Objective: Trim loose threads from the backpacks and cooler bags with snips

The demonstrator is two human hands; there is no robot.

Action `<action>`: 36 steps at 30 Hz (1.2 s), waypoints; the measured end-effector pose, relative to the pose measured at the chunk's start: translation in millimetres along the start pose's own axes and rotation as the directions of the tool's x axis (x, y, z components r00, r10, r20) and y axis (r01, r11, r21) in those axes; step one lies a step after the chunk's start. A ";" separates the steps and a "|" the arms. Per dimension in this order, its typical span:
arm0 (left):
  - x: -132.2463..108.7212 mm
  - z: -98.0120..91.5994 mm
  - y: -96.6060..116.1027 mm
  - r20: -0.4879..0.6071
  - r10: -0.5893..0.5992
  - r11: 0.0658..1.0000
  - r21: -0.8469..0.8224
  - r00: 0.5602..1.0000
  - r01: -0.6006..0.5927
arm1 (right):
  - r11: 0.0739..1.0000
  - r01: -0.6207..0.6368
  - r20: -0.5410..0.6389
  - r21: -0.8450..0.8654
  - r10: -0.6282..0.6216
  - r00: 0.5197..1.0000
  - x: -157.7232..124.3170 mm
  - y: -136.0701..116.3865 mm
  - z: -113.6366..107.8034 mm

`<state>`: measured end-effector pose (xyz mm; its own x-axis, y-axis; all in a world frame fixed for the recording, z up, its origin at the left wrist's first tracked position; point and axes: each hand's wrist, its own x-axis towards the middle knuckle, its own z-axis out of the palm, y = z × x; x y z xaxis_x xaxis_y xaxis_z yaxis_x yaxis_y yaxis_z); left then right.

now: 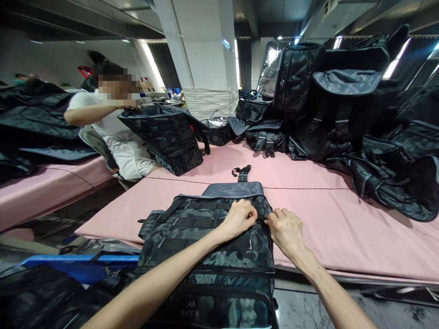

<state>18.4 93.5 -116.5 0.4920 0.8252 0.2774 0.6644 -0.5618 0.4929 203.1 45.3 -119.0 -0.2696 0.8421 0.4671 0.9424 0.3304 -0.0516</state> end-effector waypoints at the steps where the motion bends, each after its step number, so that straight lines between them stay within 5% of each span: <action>1: 1.2 -3.8 -5.9 -0.037 -0.083 0.988 -0.134 0.996 0.078 | 0.995 -0.051 -0.017 0.085 0.053 0.998 -0.9 4.2 0.4; 3: 0.9 -11.9 -18.4 -0.080 -0.256 0.915 -0.342 0.963 0.214 | 0.959 -0.130 -0.035 0.252 0.143 0.989 -1.8 10.4 1.5; 5: -2.9 -17.1 -27.4 -0.093 -0.342 0.880 -0.381 0.935 0.284 | 0.942 -0.126 -0.016 0.311 0.138 0.990 -0.9 9.4 3.1; 10: -14.0 -11.6 -27.0 -0.121 -0.268 0.952 -0.184 0.956 0.244 | 0.995 -0.026 0.170 0.097 0.009 0.985 9.0 -17.4 10.2; 12: -16.5 -7.2 -24.8 -0.104 -0.251 0.960 -0.153 0.962 0.234 | 0.964 -0.121 0.173 0.236 0.081 0.982 13.7 -22.9 15.7; 15: -20.0 -2.9 -26.8 -0.088 -0.240 0.965 -0.129 0.967 0.228 | 0.643 -0.341 0.175 0.686 0.309 0.935 22.5 -16.8 27.1; 17: -21.9 -1.7 -30.0 -0.067 -0.225 0.971 -0.105 0.972 0.217 | 0.422 -0.395 0.215 0.816 0.412 0.885 30.2 -7.0 33.9; 20: -19.4 -2.5 -30.3 -0.050 -0.221 0.969 -0.123 0.974 0.214 | 0.292 -0.412 0.254 0.863 0.454 0.854 41.0 5.3 37.3; 24: 1.3 -5.0 -14.7 -0.169 -0.174 0.953 -0.275 0.970 0.124 | 0.168 -0.398 0.300 0.902 0.421 0.856 48.3 6.0 30.6; 27: 23.6 -3.0 -2.5 -0.119 -0.053 0.907 -0.421 0.991 -0.002 | 0.147 -0.386 0.306 0.911 0.388 0.869 52.7 2.4 26.3; 31: 38.8 4.5 -5.4 0.107 -0.085 0.718 -0.683 0.991 0.135 | 0.206 -0.370 0.273 0.906 0.386 0.881 58.5 8.0 26.1; 33: 38.1 8.1 -11.9 0.111 -0.131 0.642 -0.747 0.985 0.170 | 0.253 -0.355 0.237 0.900 0.400 0.885 57.8 14.1 25.0; 36: 33.8 11.3 -18.4 0.041 -0.194 0.598 -0.787 0.980 0.151 | 0.473 -0.356 0.129 0.806 0.447 0.885 49.4 19.9 19.3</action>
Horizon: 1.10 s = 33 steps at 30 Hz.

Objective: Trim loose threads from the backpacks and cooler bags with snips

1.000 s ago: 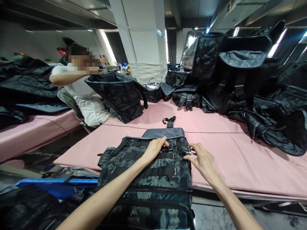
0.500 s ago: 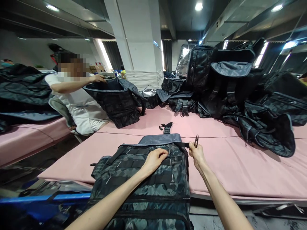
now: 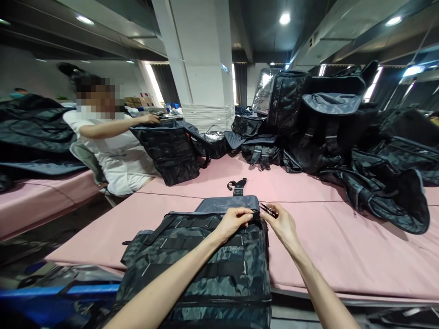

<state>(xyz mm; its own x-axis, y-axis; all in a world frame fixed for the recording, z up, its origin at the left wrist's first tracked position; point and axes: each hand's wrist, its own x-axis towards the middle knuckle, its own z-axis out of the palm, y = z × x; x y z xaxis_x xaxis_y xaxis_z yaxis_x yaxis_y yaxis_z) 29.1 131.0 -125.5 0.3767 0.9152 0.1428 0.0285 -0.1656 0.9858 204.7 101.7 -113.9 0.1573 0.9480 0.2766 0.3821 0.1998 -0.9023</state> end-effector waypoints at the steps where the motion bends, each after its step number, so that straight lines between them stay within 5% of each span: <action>1: -0.9 -0.2 -0.6 -0.021 0.009 1.000 -0.007 1.000 -0.009 | 0.988 0.043 -0.033 -0.148 -0.048 0.998 -3.8 -0.6 -2.7; 5: -2.5 1.9 2.4 -0.057 0.030 0.999 0.017 0.998 -0.029 | 0.738 0.209 -0.018 -0.641 -0.286 0.958 -19.0 -5.4 -5.3; 11: -3.0 2.6 2.6 -0.070 0.040 0.998 0.052 0.997 -0.036 | 0.591 0.245 0.007 -0.769 -0.376 0.926 -22.6 -10.3 -1.9; 23: -6.7 5.9 7.7 -0.107 0.207 0.918 0.364 0.972 -0.155 | 0.535 0.244 0.066 -0.809 -0.331 0.941 -20.8 -23.5 -10.9; 33: -5.2 4.4 2.7 -0.079 0.105 0.970 0.229 0.991 -0.085 | 0.646 0.187 0.024 -0.740 -0.253 0.967 -20.4 -13.8 -6.2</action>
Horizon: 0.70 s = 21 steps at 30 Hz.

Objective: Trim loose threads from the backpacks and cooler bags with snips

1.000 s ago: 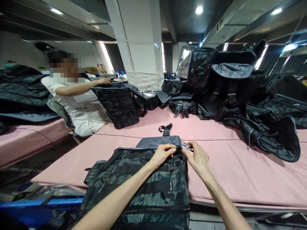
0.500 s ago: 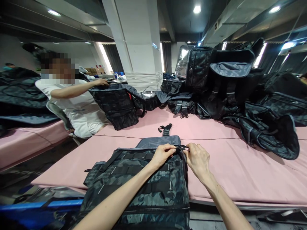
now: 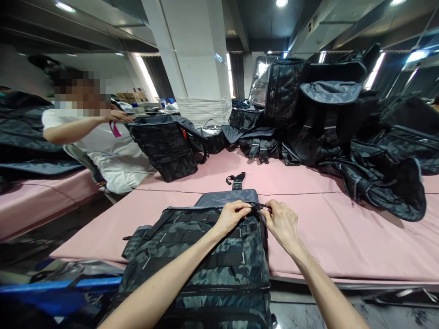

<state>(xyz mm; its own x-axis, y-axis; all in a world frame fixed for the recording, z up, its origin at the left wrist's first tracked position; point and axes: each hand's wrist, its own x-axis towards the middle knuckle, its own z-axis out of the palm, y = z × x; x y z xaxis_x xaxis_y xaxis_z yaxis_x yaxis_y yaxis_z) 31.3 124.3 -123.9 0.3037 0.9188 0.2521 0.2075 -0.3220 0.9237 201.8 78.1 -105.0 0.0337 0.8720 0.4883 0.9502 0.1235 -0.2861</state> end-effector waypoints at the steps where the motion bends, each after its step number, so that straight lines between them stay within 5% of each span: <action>1: 0.4 0.1 -0.8 0.005 -0.016 0.999 -0.030 1.000 0.016 | 1.000 -0.003 -0.001 0.017 0.003 1.000 -0.9 0.5 1.5; 8: 1.7 3.6 -2.6 -0.025 -0.057 0.991 -0.119 0.998 0.054 | 0.951 -0.067 -0.004 0.301 0.071 0.997 -1.7 -1.0 9.3; 10: 1.8 4.8 -2.3 -0.020 -0.051 0.990 -0.133 0.999 0.048 | 0.809 -0.174 0.072 0.562 0.162 0.984 4.7 2.3 10.5; 12: 2.0 5.6 -2.2 -0.035 -0.073 0.983 -0.170 0.997 0.066 | 0.555 -0.272 0.154 0.786 0.250 0.956 13.3 9.7 9.9; 14: 2.0 5.9 -2.5 -0.055 -0.109 0.973 -0.212 0.993 0.095 | 0.363 -0.314 0.206 0.877 0.306 0.929 20.5 18.4 7.3; 21: 2.1 5.2 -3.4 -0.063 0.071 0.987 -0.137 0.996 -0.079 | 0.302 -0.430 0.379 0.851 0.214 0.900 15.3 13.6 9.0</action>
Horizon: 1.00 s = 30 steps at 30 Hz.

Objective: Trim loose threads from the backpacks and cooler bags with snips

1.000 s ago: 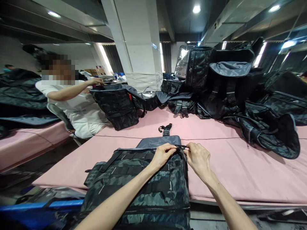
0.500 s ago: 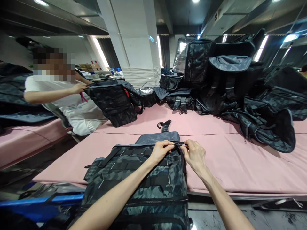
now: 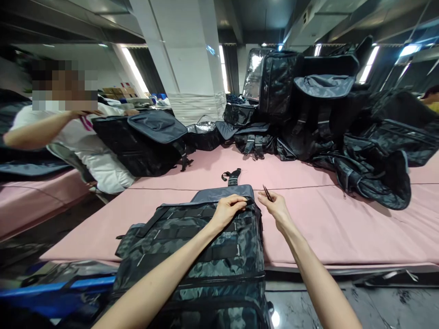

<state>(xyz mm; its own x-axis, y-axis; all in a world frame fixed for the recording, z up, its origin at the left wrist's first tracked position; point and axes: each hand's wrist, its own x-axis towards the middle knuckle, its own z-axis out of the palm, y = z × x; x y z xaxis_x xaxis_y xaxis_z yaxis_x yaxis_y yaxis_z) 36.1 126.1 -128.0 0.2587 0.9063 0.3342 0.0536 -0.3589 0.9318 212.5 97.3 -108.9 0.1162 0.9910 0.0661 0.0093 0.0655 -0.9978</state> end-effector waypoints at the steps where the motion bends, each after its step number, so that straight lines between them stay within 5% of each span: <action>1: 0.1 -0.1 0.4 0.005 0.040 0.999 0.028 0.999 -0.040 | 1.000 -0.023 0.048 -0.021 0.024 0.999 -0.8 1.5 4.1; 5: 0.8 -2.1 5.3 0.032 0.176 0.976 0.126 0.984 -0.179 | 0.994 -0.062 0.196 -0.094 0.079 0.977 -0.2 3.0 15.0; 8: -0.1 -8.5 10.1 0.075 0.194 0.957 0.204 0.978 -0.206 | 0.993 0.022 0.166 -0.115 -0.002 0.986 -3.0 -0.6 18.4; 12: -6.2 -24.7 6.4 -0.012 0.039 0.917 0.398 0.999 -0.031 | 0.964 0.201 0.074 -0.176 -0.191 0.979 -16.5 1.4 19.6; 17: -20.0 -34.2 -4.1 -0.063 -0.107 0.867 0.483 0.992 0.124 | 0.762 0.459 0.189 -0.457 -0.422 0.887 -28.4 18.3 14.2; 22: -25.3 -23.6 7.2 0.100 -0.085 0.826 0.564 0.991 0.014 | 0.857 0.390 0.040 -0.337 -0.401 0.915 -25.8 14.3 19.7; 27: -16.6 -25.8 20.5 -0.204 -0.038 0.895 0.427 0.978 0.124 | 0.865 0.372 0.320 -0.338 -0.266 0.909 -32.5 16.4 31.8; 30: -12.4 -19.7 25.9 0.013 0.092 0.881 0.464 0.996 -0.088 | 0.918 0.294 0.192 -0.265 -0.248 0.949 -32.7 25.5 24.0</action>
<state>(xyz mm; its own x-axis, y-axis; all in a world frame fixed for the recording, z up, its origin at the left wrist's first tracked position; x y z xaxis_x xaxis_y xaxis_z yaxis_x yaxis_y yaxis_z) 15.2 110.0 -105.2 0.2752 0.8664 0.4167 0.4721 -0.4994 0.7265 185.1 69.4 -136.5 -0.0829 0.9470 0.3103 0.3059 0.3206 -0.8965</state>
